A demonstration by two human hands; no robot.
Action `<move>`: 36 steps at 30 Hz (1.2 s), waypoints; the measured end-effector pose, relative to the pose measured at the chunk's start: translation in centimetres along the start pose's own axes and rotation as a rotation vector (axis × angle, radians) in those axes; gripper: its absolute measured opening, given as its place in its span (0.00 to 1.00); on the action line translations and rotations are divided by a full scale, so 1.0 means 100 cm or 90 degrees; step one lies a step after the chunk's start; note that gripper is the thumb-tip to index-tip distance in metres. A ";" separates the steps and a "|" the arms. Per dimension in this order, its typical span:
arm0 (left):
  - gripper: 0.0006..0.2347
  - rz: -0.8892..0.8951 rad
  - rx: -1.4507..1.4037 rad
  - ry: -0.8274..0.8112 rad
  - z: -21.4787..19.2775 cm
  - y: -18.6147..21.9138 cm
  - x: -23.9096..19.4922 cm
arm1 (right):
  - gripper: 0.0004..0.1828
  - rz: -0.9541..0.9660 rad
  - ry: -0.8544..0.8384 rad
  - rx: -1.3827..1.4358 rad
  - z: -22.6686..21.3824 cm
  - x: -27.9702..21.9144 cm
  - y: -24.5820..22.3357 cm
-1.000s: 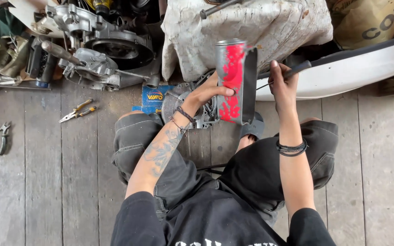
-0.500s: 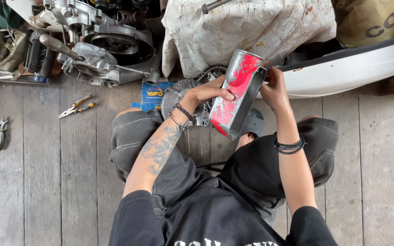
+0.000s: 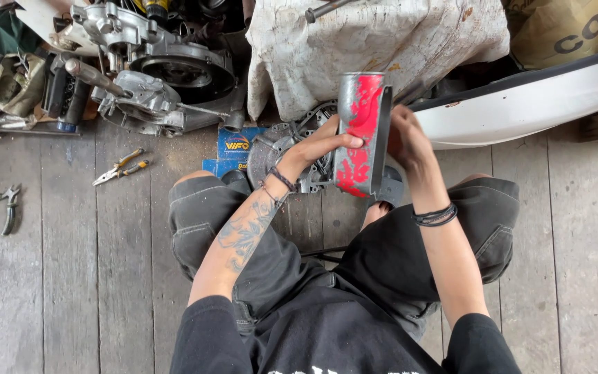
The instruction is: Scraping paint or residue from motorcycle engine components using a screwdriver.
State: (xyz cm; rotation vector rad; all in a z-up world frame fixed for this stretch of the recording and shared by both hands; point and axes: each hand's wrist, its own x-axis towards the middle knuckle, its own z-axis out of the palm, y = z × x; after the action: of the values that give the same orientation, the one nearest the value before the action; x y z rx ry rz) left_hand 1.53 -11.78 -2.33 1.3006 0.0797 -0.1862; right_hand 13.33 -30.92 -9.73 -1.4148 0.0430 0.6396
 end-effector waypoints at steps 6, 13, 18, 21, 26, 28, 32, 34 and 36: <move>0.37 -0.055 0.094 0.199 -0.042 0.002 -0.003 | 0.37 -0.060 -0.290 0.067 0.023 -0.041 -0.061; 0.43 0.008 0.346 0.430 -0.064 -0.049 0.018 | 0.33 -0.176 -0.394 0.313 0.126 -0.125 -0.061; 0.49 0.033 0.354 0.440 -0.033 -0.029 0.026 | 0.52 0.274 -0.918 0.556 0.252 -0.196 -0.019; 0.48 0.011 0.282 0.406 -0.050 -0.035 0.023 | 0.22 0.196 -0.819 0.776 0.206 -0.133 -0.075; 0.43 -0.076 0.367 0.545 -0.055 -0.046 0.034 | 0.40 -0.001 -0.491 0.507 0.098 -0.090 -0.054; 0.39 -0.037 0.355 0.597 -0.039 -0.020 0.024 | 0.41 0.032 -0.372 0.515 0.103 -0.104 -0.054; 0.44 -0.053 0.307 0.572 -0.029 -0.006 0.022 | 0.34 0.104 -0.573 0.497 0.142 -0.106 -0.036; 0.42 -0.027 0.315 0.568 -0.034 -0.008 0.015 | 0.38 0.089 -0.476 0.318 0.128 -0.092 -0.046; 0.36 0.066 0.328 0.573 -0.046 -0.005 0.013 | 0.34 -0.086 -0.313 0.230 0.090 -0.066 -0.071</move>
State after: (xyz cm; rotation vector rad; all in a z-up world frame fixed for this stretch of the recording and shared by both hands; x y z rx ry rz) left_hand 2.93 -7.62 -4.27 1.8122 0.7689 0.5139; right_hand 7.86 -25.31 0.96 -0.8794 -0.3088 0.8065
